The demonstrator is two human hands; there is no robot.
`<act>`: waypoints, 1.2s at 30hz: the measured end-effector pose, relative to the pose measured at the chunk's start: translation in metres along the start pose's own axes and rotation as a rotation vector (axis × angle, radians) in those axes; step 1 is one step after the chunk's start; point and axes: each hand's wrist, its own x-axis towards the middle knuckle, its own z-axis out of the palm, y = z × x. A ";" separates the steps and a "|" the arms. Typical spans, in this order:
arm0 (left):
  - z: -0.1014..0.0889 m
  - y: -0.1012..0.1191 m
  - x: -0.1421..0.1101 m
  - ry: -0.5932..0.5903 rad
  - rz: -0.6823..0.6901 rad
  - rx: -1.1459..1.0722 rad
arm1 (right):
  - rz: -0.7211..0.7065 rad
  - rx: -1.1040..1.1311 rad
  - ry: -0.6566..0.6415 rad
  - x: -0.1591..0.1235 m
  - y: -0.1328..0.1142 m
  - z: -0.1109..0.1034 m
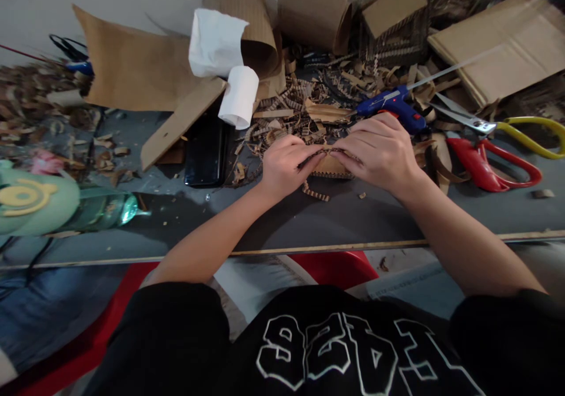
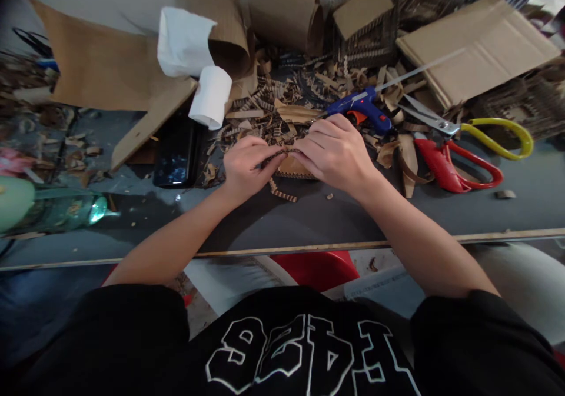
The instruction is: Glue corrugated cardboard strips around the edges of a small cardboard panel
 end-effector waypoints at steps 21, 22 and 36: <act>-0.005 -0.002 0.006 -0.043 -0.083 0.015 | 0.218 0.118 -0.096 -0.004 0.011 0.001; -0.005 -0.003 0.007 -0.050 -0.072 0.010 | 0.216 0.101 -0.091 -0.004 0.012 0.000; 0.001 -0.013 0.005 -0.075 -0.389 -0.250 | 0.246 0.038 -0.170 -0.005 0.031 -0.005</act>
